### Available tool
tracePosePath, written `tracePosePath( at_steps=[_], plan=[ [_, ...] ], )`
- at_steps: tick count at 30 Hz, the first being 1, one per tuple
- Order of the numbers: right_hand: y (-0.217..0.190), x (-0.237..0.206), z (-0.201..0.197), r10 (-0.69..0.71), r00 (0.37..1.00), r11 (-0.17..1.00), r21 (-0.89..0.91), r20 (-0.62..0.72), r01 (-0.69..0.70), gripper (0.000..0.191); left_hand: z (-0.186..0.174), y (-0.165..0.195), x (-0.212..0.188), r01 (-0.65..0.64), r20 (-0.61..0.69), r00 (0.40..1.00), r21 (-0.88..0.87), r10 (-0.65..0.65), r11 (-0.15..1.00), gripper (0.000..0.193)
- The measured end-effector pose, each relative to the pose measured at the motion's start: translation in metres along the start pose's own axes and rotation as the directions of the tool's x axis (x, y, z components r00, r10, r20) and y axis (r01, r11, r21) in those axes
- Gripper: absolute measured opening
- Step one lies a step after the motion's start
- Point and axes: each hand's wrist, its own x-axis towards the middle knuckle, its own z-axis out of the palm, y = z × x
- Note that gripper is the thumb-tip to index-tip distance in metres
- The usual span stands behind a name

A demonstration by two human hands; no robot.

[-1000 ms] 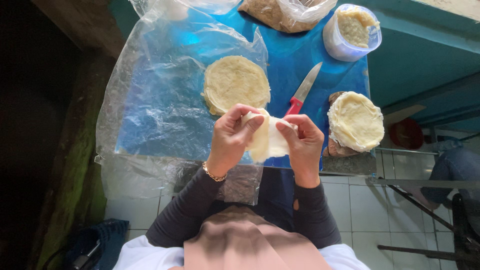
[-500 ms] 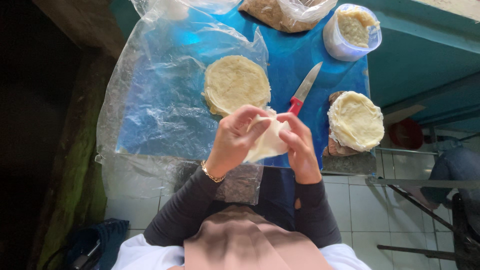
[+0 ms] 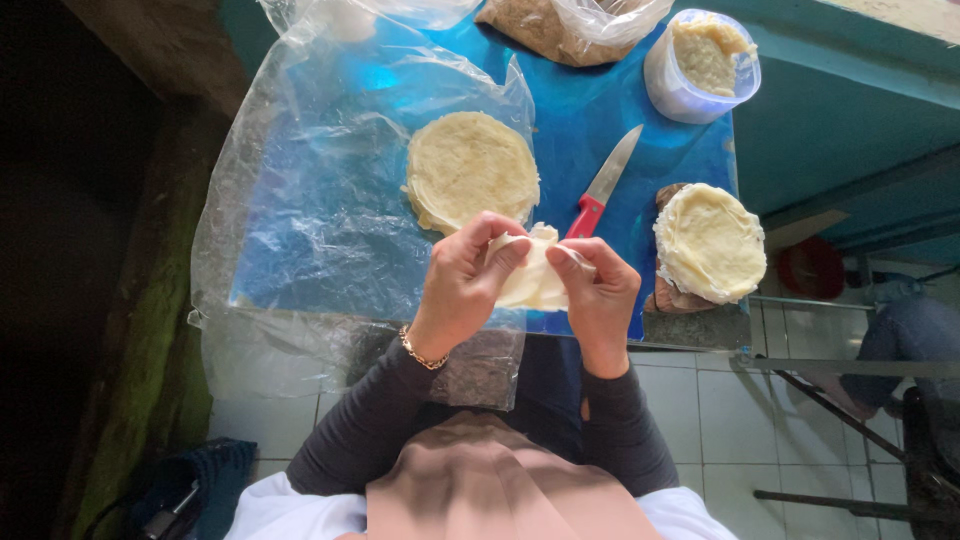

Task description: The person stretches thin pieces of dough by hand, pulling each piece wide and draping it over a round dough-covered base on the table, pressing the edges down to build up a layered round. A knife rests on the table and a container of dough and a bag of filling sit nearby.

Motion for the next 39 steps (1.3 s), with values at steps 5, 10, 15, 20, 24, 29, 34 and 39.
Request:
tracePosePath(
  at_steps=[5,10,15,20,24,29,34,39],
  plan=[
    [-0.007,-0.003,0.002,-0.105,0.994,0.992,-0.072,-0.004,0.105,0.006,-0.002,0.008,0.002,-0.315,0.111,0.949,0.264,0.296,0.911,0.022],
    [-0.007,-0.007,0.007,-0.091,0.994,0.995,-0.041,-0.053,0.089,0.008,0.004,0.006,-0.003,-0.195,-0.019,0.978,0.262,0.207,0.945,0.015],
    [-0.003,-0.013,0.014,-0.006,0.993,0.996,0.089,-0.114,0.017,0.011,0.003,-0.008,-0.005,-0.104,-0.035,0.994,0.036,0.105,0.994,0.01],
    [-0.002,-0.01,0.014,0.074,0.99,0.988,0.142,-0.124,-0.056,0.015,0.003,-0.01,-0.002,0.07,0.033,0.998,-0.357,-0.062,0.931,0.014],
    [-0.002,-0.001,0.004,0.072,0.995,0.966,0.254,-0.071,-0.052,0.019,-0.011,-0.006,0.002,0.154,0.233,0.961,-0.005,-0.148,0.988,0.028],
    [0.006,0.003,-0.003,0.117,0.99,0.935,0.344,-0.076,-0.084,0.019,-0.007,-0.017,0.003,0.192,0.201,0.968,-0.207,-0.151,0.959,0.014],
    [0.015,0.005,-0.005,0.13,0.989,0.917,0.389,-0.076,-0.09,0.018,-0.008,-0.033,0.0,0.25,0.178,0.965,-0.375,-0.195,0.893,0.015],
    [0.021,0.007,-0.011,0.122,0.991,0.877,0.474,-0.061,-0.078,0.02,-0.006,-0.038,-0.002,0.161,0.095,0.986,-0.379,-0.135,0.911,0.012]
  ],
)
